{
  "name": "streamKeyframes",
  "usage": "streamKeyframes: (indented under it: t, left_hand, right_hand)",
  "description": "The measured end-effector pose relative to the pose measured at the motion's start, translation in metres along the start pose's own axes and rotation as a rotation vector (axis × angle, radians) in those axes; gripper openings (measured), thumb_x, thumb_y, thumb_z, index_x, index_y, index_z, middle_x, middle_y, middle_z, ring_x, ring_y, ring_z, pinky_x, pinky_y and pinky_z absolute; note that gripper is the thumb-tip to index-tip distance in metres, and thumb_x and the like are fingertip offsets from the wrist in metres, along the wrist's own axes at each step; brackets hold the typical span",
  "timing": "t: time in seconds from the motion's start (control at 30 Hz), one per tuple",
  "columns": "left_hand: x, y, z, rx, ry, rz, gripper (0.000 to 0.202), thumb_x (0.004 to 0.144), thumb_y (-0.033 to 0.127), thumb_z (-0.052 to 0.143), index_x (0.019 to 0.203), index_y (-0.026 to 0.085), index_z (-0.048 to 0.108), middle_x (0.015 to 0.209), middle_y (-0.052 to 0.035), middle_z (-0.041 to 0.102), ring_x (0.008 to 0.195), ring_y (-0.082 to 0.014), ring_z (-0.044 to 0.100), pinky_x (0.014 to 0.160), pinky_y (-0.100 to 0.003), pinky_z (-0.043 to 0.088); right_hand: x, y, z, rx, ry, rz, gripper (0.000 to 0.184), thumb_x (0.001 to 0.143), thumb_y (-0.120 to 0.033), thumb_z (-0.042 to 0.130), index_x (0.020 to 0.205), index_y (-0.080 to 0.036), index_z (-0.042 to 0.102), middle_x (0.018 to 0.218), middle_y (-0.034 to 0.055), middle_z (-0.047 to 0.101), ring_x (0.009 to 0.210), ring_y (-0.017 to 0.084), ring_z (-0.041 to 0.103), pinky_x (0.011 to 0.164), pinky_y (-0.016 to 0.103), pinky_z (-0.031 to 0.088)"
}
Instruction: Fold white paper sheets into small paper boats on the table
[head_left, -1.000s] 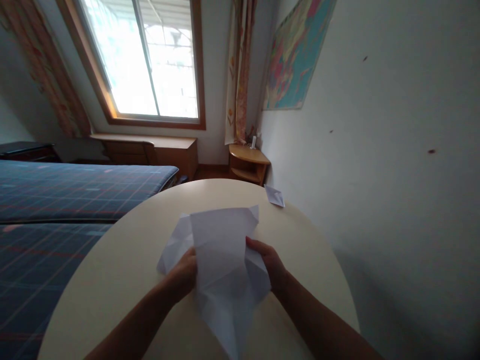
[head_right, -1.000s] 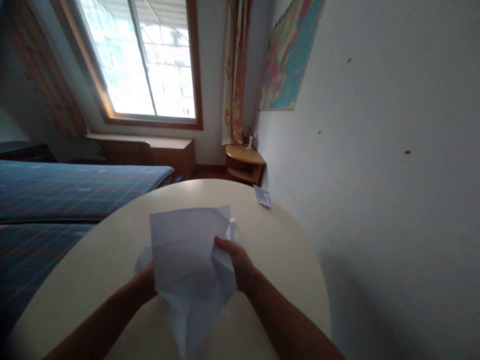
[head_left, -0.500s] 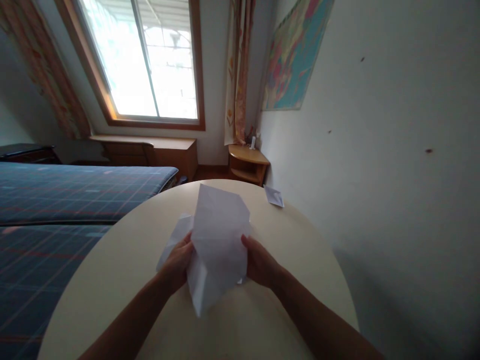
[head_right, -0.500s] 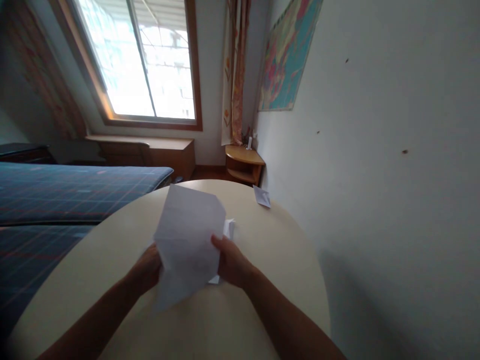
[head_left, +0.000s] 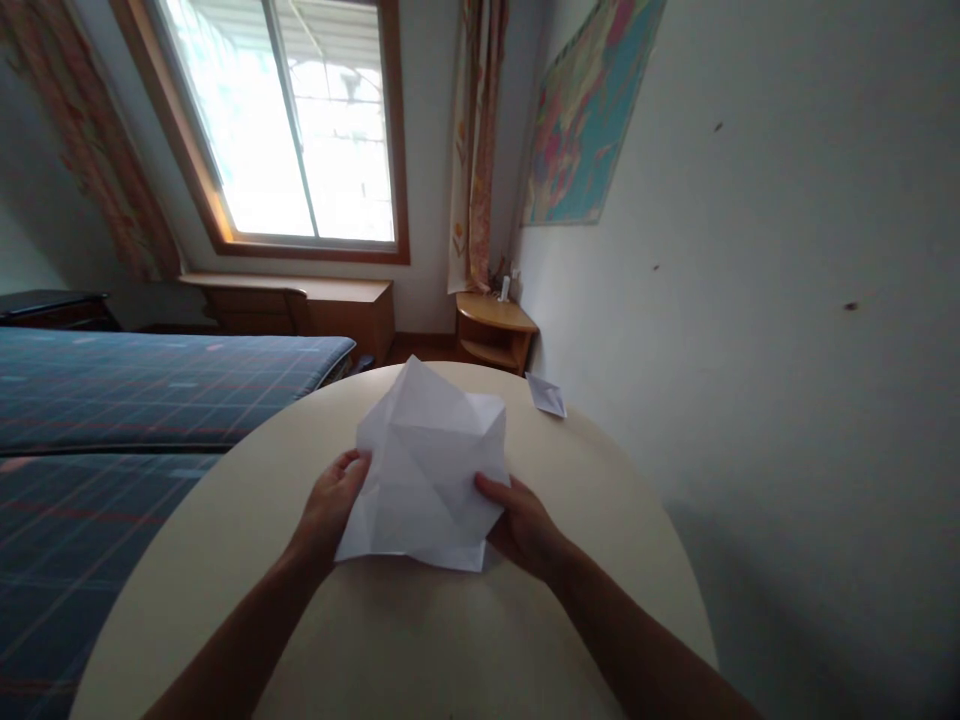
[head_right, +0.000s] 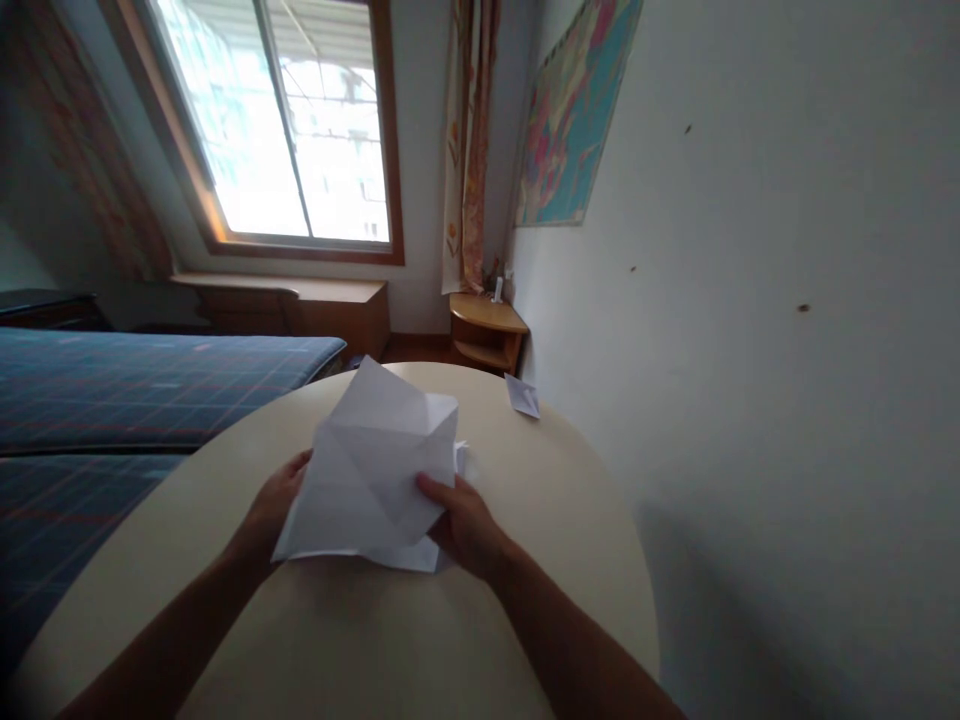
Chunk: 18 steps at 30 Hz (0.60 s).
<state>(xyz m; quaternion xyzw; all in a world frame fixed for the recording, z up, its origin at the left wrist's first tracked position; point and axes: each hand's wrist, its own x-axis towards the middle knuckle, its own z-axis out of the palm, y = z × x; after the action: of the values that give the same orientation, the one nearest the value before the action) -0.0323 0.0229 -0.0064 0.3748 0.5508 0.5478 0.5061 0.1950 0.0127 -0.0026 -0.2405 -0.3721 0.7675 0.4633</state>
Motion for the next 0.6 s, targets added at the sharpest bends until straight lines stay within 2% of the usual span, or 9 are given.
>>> streamKeyframes:
  t: [0.07,0.1,0.17,0.23,0.33,0.43,0.5,0.6]
  left_hand:
    - [0.012,0.006,-0.016,0.241,0.137,0.009,0.030,0.089,0.033,0.056,0.113,0.015,0.058,0.080,-0.0050,0.070,0.067,-0.0209,0.066,0.059,-0.030,0.051]
    - [0.018,0.008,-0.025,0.401,0.185,0.054,0.028,0.088,0.033,0.056,0.110,0.015,0.059,0.076,-0.0044,0.069,0.065,-0.0209,0.066,0.058,-0.028,0.049]
    - [0.030,0.005,-0.040,0.663,0.252,0.139,0.025,0.086,0.032,0.054,0.104,0.016,0.061,0.073,-0.0059,0.070,0.065,-0.0228,0.066,0.058,-0.028,0.046]
    - [0.038,-0.003,-0.050,0.846,0.253,0.184,0.026,0.087,0.031,0.049,0.103,0.015,0.062,0.078,-0.0102,0.072,0.070,-0.0254,0.068,0.060,-0.029,0.046]
    - [0.045,-0.017,-0.055,0.984,0.236,0.262,0.031,0.088,0.031,0.046,0.111,0.016,0.059,0.087,-0.0133,0.074,0.080,-0.0267,0.070,0.068,-0.031,0.048]
    - [0.046,-0.024,-0.053,0.931,0.178,0.178,0.047,0.087,0.039,0.051,0.126,0.013,0.052,0.090,-0.0142,0.074,0.080,-0.0258,0.071,0.069,-0.031,0.051]
    - [0.045,-0.025,-0.052,0.903,0.118,0.135,0.064,0.084,0.042,0.057,0.138,0.012,0.040,0.098,-0.0156,0.073,0.081,-0.0259,0.071,0.070,-0.032,0.052]
    - [0.041,-0.028,-0.049,1.050,0.056,0.241,0.070,0.085,0.033,0.057,0.147,0.016,0.029,0.109,-0.0156,0.071,0.095,-0.0274,0.070,0.080,-0.035,0.052]
  right_hand:
    - [0.005,-0.014,-0.013,-0.131,0.107,0.021,0.035,0.082,-0.037,0.069,0.107,-0.014,0.061,0.097,0.0100,0.072,0.084,0.021,0.070,0.079,0.036,0.058]
    - [0.006,-0.020,-0.020,-0.217,0.143,0.057,0.031,0.085,-0.037,0.066,0.105,-0.014,0.061,0.092,0.0088,0.072,0.076,0.020,0.070,0.069,0.032,0.060]
    - [0.009,-0.027,-0.033,-0.417,0.181,0.144,0.025,0.087,-0.037,0.063,0.098,-0.015,0.062,0.079,0.0057,0.071,0.061,0.017,0.067,0.051,0.028,0.057]
    - [0.009,-0.030,-0.043,-0.652,0.182,0.228,0.027,0.089,-0.040,0.059,0.088,-0.014,0.063,0.073,0.0055,0.069,0.055,0.016,0.065,0.044,0.025,0.054]
    - [0.010,-0.028,-0.053,-1.034,0.185,0.306,0.040,0.092,-0.045,0.052,0.069,-0.014,0.061,0.061,0.0052,0.065,0.046,0.014,0.060,0.040,0.023,0.048]
    - [0.012,-0.022,-0.057,-1.386,0.228,0.193,0.046,0.094,-0.042,0.048,0.056,-0.016,0.056,0.051,0.0047,0.060,0.046,0.014,0.059,0.045,0.022,0.043]
    - [0.014,-0.018,-0.057,-1.529,0.266,0.126,0.048,0.095,-0.040,0.045,0.055,-0.017,0.057,0.052,0.0071,0.062,0.055,0.017,0.063,0.051,0.023,0.042]
    - [0.015,-0.018,-0.055,-1.678,0.314,0.133,0.047,0.095,-0.042,0.044,0.062,-0.015,0.065,0.063,0.0118,0.068,0.066,0.020,0.066,0.057,0.025,0.041]
